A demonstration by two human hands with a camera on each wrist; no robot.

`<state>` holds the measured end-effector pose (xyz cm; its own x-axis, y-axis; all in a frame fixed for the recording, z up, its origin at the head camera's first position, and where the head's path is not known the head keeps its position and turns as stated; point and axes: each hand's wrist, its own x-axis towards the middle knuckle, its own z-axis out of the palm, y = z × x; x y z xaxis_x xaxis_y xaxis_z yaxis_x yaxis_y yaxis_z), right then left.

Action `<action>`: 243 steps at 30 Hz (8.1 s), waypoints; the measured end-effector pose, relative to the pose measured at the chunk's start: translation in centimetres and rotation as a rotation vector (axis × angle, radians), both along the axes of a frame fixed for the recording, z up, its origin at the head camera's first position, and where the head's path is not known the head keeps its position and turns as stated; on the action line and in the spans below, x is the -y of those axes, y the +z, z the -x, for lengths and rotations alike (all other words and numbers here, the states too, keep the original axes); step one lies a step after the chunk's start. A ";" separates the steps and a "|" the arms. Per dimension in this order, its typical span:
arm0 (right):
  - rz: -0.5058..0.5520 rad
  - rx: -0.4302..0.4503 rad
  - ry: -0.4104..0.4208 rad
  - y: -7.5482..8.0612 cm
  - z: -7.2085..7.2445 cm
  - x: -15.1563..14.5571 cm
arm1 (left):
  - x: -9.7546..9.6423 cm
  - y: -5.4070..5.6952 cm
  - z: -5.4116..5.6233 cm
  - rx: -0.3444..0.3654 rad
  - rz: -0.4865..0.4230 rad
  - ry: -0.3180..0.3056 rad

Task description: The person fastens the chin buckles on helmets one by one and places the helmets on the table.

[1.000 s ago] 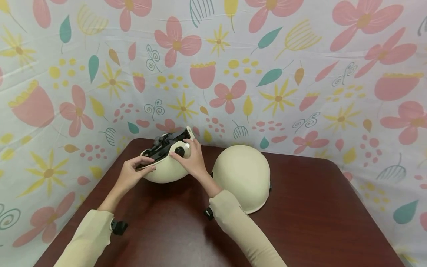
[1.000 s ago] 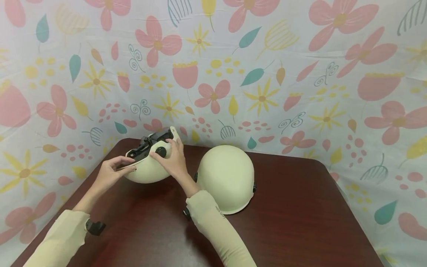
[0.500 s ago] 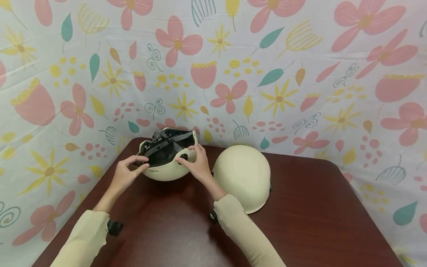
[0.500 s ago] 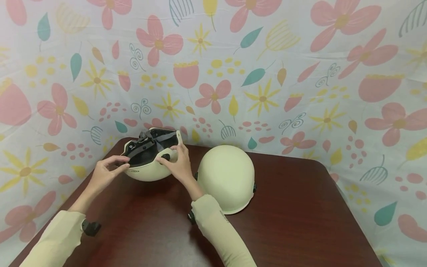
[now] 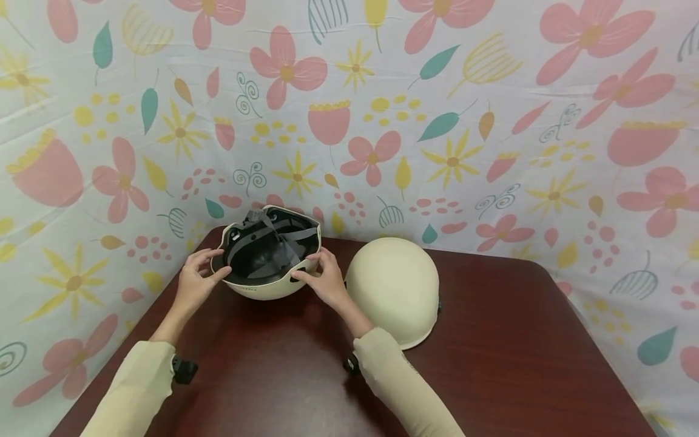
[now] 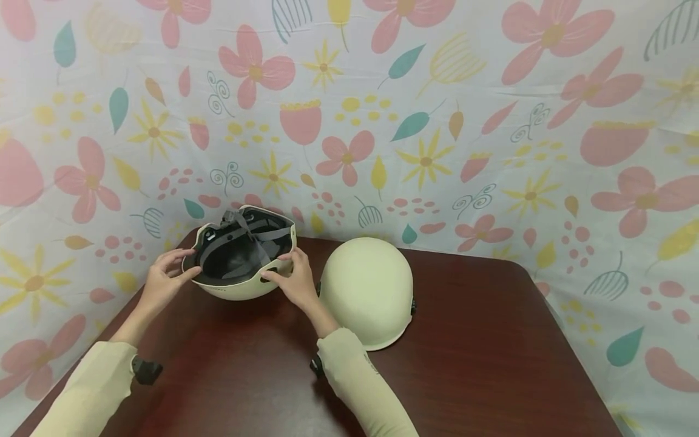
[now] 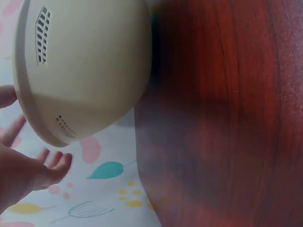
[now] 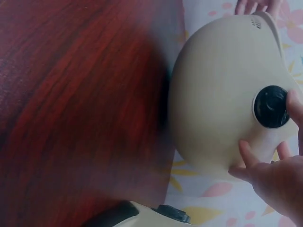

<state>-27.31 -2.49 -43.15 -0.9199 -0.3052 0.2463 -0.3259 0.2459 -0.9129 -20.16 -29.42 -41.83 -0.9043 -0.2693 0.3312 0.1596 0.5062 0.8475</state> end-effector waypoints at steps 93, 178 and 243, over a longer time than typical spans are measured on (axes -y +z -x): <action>0.217 0.371 0.024 2.7 4.9 4.8 | -4.8 -0.6 0.2 0.091 -0.190 -0.048; 0.042 0.230 0.208 2.0 1.9 7.3 | -3.2 1.7 5.1 -0.024 -0.223 -0.248; 0.241 0.021 0.233 1.6 1.2 4.7 | -4.6 2.8 4.7 -0.061 -0.049 -0.277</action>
